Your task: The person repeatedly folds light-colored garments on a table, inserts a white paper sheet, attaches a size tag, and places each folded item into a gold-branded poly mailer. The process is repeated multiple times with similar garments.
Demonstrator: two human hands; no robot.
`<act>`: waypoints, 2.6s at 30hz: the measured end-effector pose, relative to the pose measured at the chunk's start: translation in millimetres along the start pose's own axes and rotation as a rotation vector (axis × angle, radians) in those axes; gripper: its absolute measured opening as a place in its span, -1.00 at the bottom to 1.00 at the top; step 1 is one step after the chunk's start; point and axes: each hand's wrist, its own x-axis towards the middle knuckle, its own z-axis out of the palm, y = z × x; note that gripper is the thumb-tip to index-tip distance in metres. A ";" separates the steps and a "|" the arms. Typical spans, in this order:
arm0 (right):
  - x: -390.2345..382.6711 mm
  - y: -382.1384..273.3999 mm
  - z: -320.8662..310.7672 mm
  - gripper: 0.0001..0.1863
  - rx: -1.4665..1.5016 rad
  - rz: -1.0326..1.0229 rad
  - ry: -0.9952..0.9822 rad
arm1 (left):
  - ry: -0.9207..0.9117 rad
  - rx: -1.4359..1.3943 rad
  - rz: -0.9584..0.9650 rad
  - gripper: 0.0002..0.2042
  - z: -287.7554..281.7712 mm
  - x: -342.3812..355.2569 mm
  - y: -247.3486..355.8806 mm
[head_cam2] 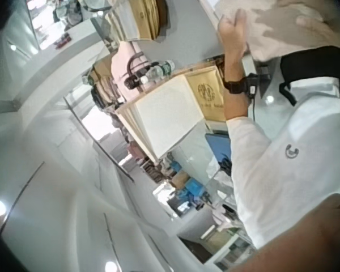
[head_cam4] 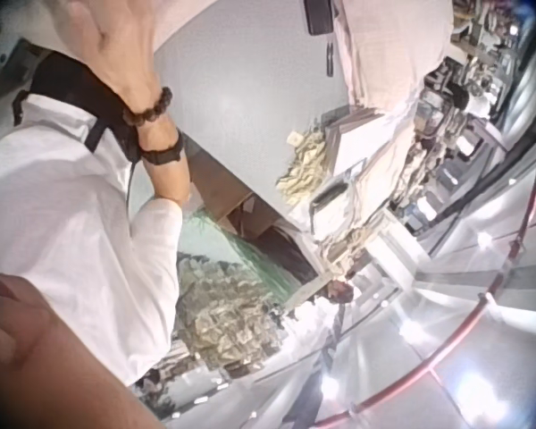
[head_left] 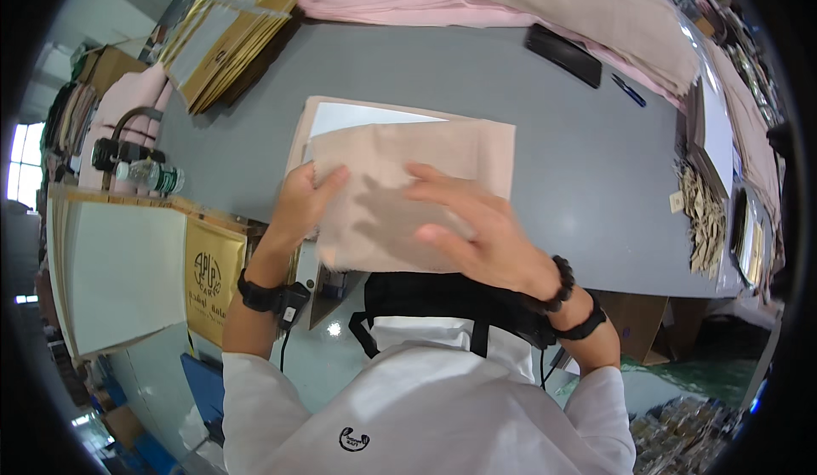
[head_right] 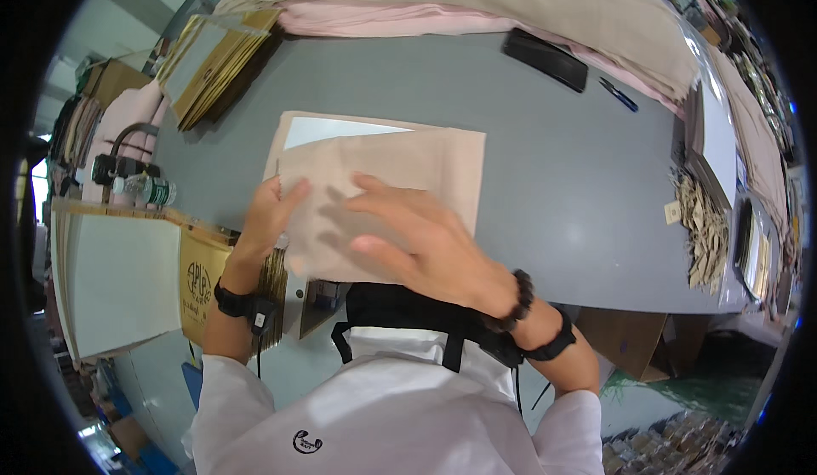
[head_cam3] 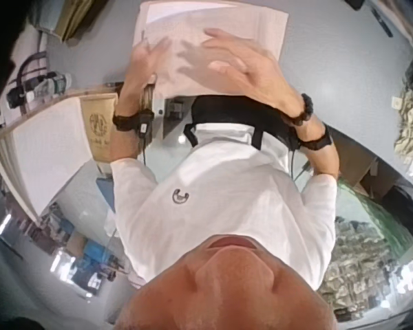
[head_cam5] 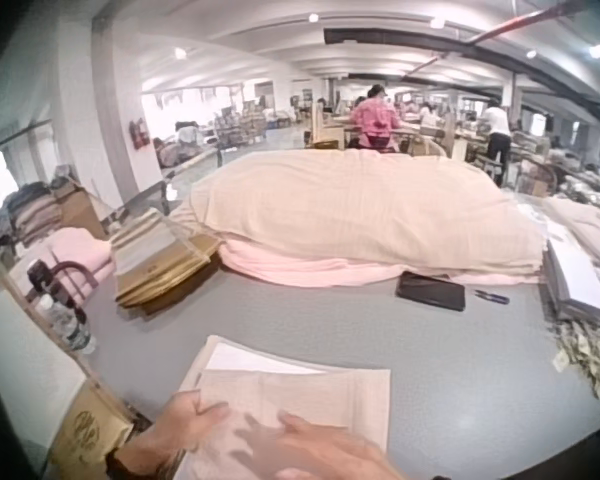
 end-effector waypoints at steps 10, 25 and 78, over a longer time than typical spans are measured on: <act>-49.4 39.9 -11.6 -0.80 -0.243 0.225 0.099 | 0.090 0.085 0.094 -0.55 -49.5 44.2 1.4; -75.0 55.9 -47.6 -0.85 -0.319 0.397 0.251 | 0.290 1.119 0.745 -0.62 -48.9 29.6 -35.4; -230.3 86.1 -257.7 -0.57 -1.061 0.714 0.005 | 0.130 0.685 0.693 -0.75 99.6 2.1 -22.3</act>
